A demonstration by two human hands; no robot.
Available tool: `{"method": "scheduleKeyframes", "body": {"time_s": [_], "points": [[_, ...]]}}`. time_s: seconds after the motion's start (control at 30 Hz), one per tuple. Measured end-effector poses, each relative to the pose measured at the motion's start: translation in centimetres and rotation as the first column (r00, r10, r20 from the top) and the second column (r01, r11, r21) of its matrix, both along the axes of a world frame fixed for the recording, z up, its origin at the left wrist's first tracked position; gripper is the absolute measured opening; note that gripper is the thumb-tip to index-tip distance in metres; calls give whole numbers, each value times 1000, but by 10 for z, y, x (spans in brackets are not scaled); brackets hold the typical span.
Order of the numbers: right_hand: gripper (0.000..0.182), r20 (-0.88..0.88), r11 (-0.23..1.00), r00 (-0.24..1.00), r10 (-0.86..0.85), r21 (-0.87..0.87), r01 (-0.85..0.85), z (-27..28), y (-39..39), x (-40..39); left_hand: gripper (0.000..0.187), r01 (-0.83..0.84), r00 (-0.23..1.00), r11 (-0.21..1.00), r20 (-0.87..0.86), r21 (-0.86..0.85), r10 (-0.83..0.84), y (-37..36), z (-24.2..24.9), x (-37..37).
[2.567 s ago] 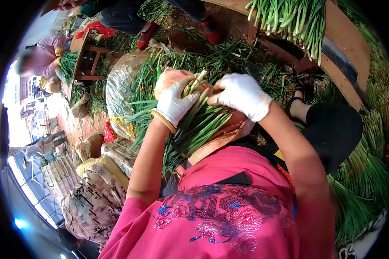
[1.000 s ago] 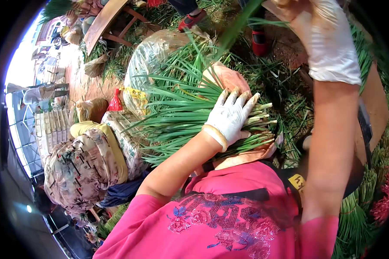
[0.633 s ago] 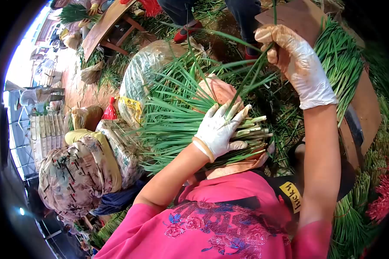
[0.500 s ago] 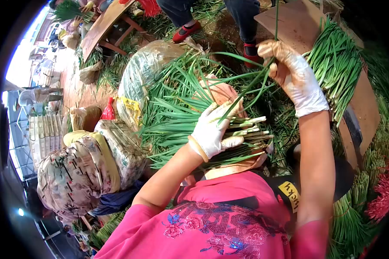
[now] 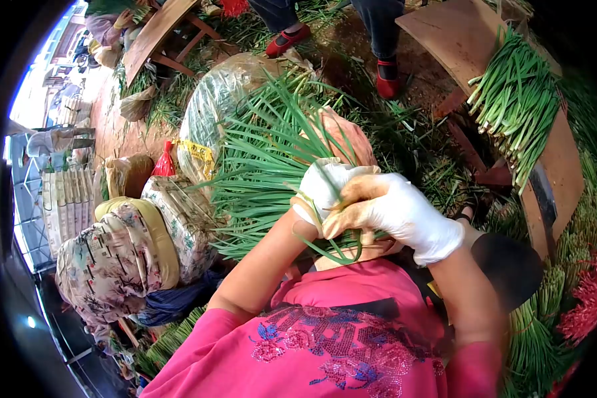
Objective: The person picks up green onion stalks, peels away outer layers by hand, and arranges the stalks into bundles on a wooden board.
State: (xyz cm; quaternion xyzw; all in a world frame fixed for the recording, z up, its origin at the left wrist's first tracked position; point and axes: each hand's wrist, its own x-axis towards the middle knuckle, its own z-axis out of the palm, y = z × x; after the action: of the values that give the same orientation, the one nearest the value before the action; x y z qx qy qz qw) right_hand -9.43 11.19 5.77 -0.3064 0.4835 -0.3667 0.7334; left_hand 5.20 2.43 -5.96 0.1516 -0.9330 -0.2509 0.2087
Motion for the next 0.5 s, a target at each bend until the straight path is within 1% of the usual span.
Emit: {"method": "scheduleKeyframes", "body": {"time_s": [0.03, 0.07, 0.1, 0.13, 0.17, 0.2, 0.23, 0.27, 0.3, 0.33, 0.37, 0.4, 0.43, 0.47, 0.5], "points": [[18, 3, 997, 997, -79, 12, 79, 6, 5, -10, 31, -53, 997, 998, 61, -34, 55, 1, 10, 2], [21, 97, 964, 972, -213, -143, 226, 12, 8, -19, 24, -101, 986, 992, 123, -72, 109, 3, 20, 3], [20, 119, 835, 879, -462, -275, 476, 20, 11, -26, 26, -106, 987, 992, 114, -66, 113, 3, 18, 4], [20, 295, 725, 838, -458, -422, 545, 24, 8, -44, 28, -110, 988, 992, 102, -62, 116, 4, 15, 6], [21, 474, 593, 793, -382, -533, 604, 28, 5, -61, 28, -120, 988, 991, 88, -54, 125, 2, 14, 7], [20, 329, 468, 823, -463, -697, 543, 33, 5, -88, 28, -124, 988, 990, 84, -64, 129, 2, 13, 7], [15, -115, 532, 699, -706, -736, 417, 39, 3, -98, 28, -126, 988, 989, 80, -75, 132, 2, 12, 8], [14, -545, 683, 425, -722, -659, 315, 45, 1, -108, 29, -128, 988, 988, 75, -85, 134, 3, 12, 9], [19, -691, 708, 175, -701, -703, 61, 27, 4, -116, 29, -124, 984, 988, 118, -97, 136, 4, 19, 9], [25, -732, 738, -114, -672, -647, -191, 20, 4, -111, 29, -119, 983, 989, 131, -93, 130, 4, 20, 10], [30, -877, 878, 49, -477, -478, -11, 24, 13, -104, 29, -116, 981, 989, 143, -92, 129, 5, 19, 10], [34, -919, 925, 106, -379, -380, 18, 32, 15, -80, 29, -120, 979, 988, 154, -92, 134, 5, 18, 11], [31, -847, 848, 229, -480, -515, -128, 11, 18, -72, 30, -120, 982, 989, 137, -82, 130, 5, 14, 11], [30, -878, 863, 320, -356, -441, -249, 4, 22, -55, 29, -123, 984, 988, 118, -91, 134, 6, 13, 12], [32, -965, 895, 201, -166, -233, -380, 5, 22, -36, 28, -124, 986, 987, 99, -105, 134, 6, 13, 12]]}}
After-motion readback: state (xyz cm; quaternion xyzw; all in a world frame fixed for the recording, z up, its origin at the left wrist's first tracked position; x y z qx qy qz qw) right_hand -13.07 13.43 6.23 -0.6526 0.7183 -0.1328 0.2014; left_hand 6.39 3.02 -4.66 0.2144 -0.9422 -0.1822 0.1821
